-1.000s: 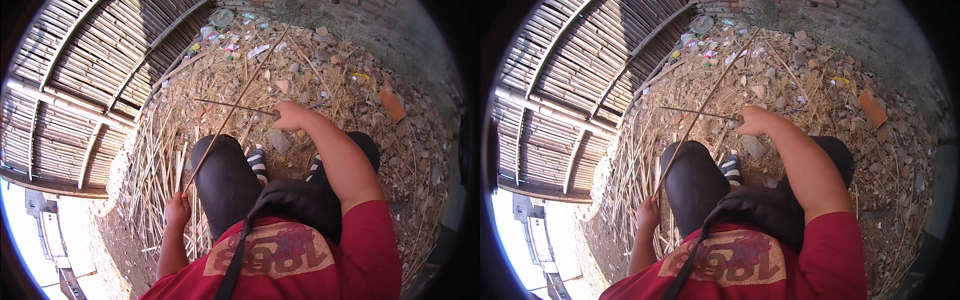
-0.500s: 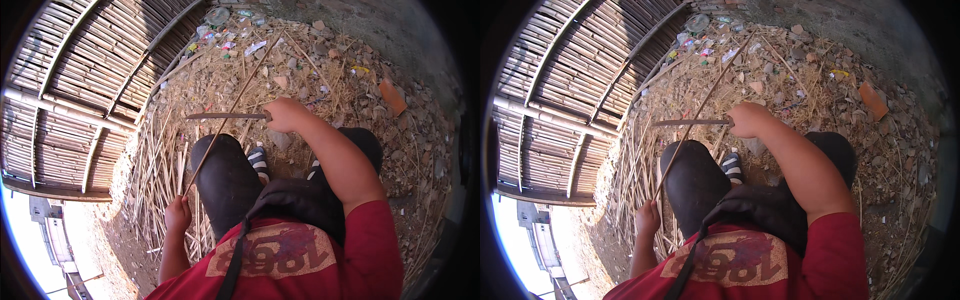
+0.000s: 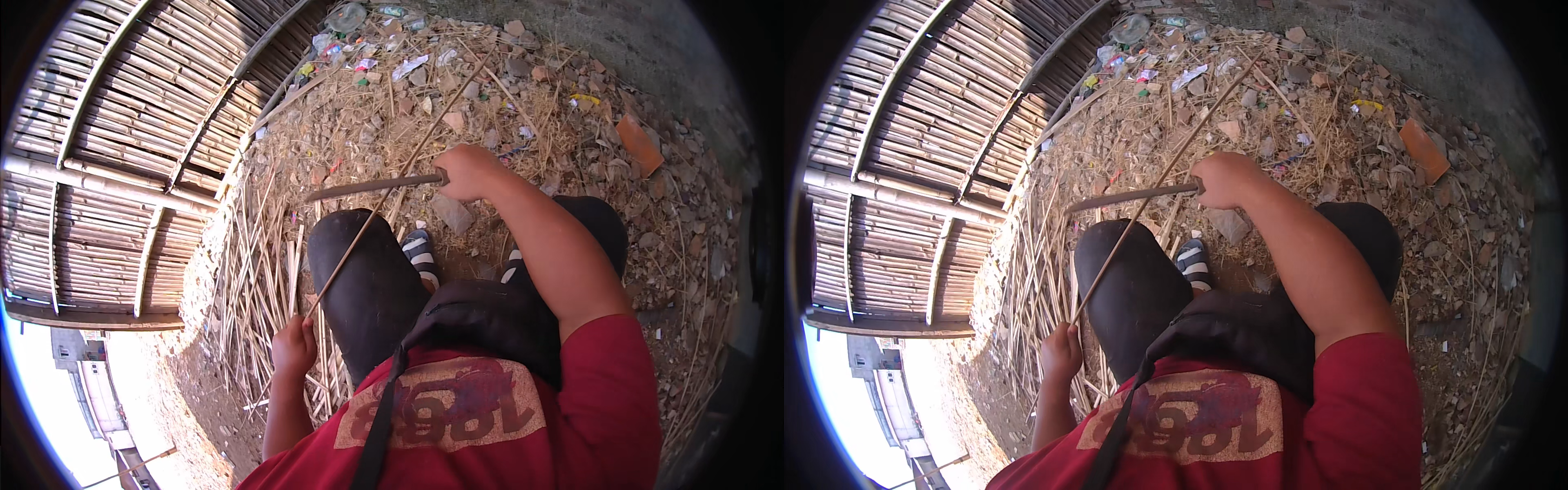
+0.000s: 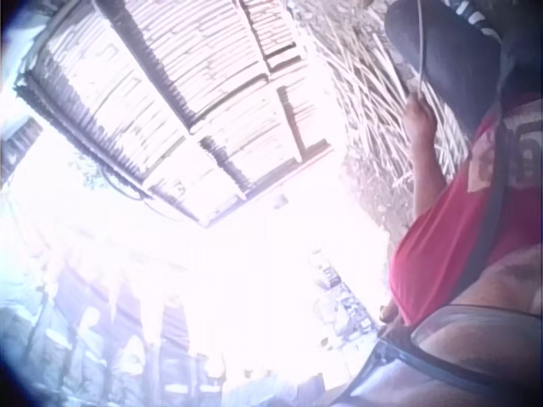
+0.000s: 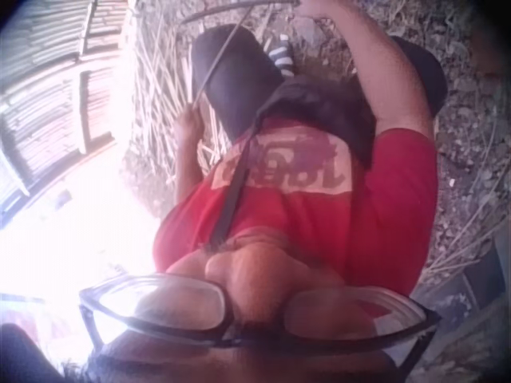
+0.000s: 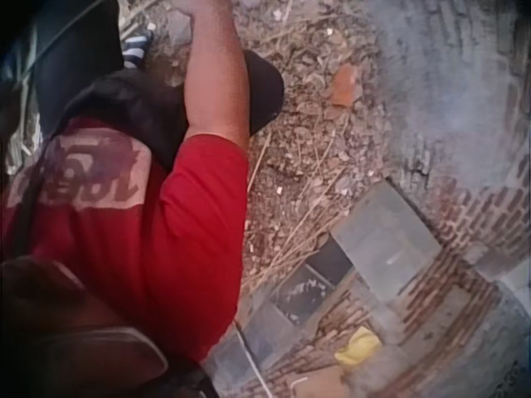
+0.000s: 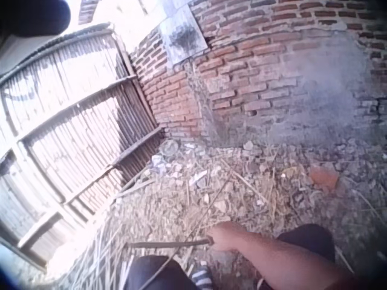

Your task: The person holds a thin strip of bamboo and shaves the bark off using a machete, repeating the scraping motion along the length of the wood while seated outdoors.

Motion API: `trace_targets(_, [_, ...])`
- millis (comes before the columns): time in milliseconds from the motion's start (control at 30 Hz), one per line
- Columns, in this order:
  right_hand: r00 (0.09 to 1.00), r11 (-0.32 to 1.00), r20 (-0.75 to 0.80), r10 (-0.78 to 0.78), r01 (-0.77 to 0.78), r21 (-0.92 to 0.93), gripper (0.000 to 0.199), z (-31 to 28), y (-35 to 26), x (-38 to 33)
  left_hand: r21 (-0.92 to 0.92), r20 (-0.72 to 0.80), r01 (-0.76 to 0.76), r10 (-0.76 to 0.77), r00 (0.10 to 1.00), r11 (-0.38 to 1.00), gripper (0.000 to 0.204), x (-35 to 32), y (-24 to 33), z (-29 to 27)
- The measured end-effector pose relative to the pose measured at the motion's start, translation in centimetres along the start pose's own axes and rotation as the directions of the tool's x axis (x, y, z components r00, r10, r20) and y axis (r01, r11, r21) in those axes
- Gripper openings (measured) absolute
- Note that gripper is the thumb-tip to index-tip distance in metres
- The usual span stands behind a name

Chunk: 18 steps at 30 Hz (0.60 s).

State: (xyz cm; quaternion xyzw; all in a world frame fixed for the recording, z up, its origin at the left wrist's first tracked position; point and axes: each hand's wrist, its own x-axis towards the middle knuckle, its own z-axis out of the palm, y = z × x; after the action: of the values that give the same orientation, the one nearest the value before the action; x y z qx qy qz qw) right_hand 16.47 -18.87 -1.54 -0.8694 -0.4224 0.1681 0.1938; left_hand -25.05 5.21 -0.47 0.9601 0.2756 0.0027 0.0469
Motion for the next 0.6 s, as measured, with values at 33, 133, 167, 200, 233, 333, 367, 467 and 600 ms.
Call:
trace_targets(33, [0.988,0.972,0.004,0.153,-0.151,0.178,0.027,1.4,3.8,1.2,0.020,0.005,-0.003,0.003,1.000,1.000,0.031,0.8,1.3,-0.5])
trace_targets(133, [0.992,0.991,-0.015,0.124,-0.123,0.061,0.025,-0.6,3.4,0.4,0.032,0.006,0.005,-0.005,1.000,0.999,0.032,1.8,2.3,-2.2])
trace_targets(167, [0.994,0.994,-0.043,0.098,-0.096,0.057,0.024,-0.9,2.8,0.1,0.014,-0.001,0.000,0.000,1.000,1.000,0.032,2.0,2.2,-2.3])
trace_targets(200, [0.995,0.996,-0.069,0.076,-0.072,0.058,0.023,-0.9,1.6,-0.3,-0.001,-0.003,-0.009,0.009,1.000,1.000,0.032,2.1,1.9,-2.3])
trace_targets(233, [0.995,0.996,-0.086,0.059,-0.053,0.066,0.022,-0.8,0.5,-0.5,0.007,0.002,0.003,-0.003,1.000,1.000,0.032,1.7,1.6,-1.9])
trace_targets(333, [0.996,0.986,-0.020,-0.092,0.089,-0.138,0.024,-1.5,-2.0,-1.2,-0.015,-0.017,-0.008,0.008,1.000,1.000,0.032,0.9,1.6,-1.1])
trace_targets(367, [0.997,0.995,-0.050,-0.054,0.049,-0.091,0.026,-0.1,0.4,-0.1,-0.010,-0.009,-0.001,0.000,1.000,1.000,0.032,0.6,1.1,-0.6])
trace_targets(467, [0.868,0.917,-0.331,0.372,-0.286,0.279,0.026,3.2,8.7,2.2,-0.010,-0.045,-0.039,0.038,0.998,0.999,0.031,2.2,0.7,-1.0])
trace_targets(600, [0.917,0.910,-0.221,0.333,-0.252,0.329,0.030,-0.8,6.2,0.3,-0.013,-0.043,-0.048,0.047,0.998,0.999,0.031,1.2,-0.6,-1.8])
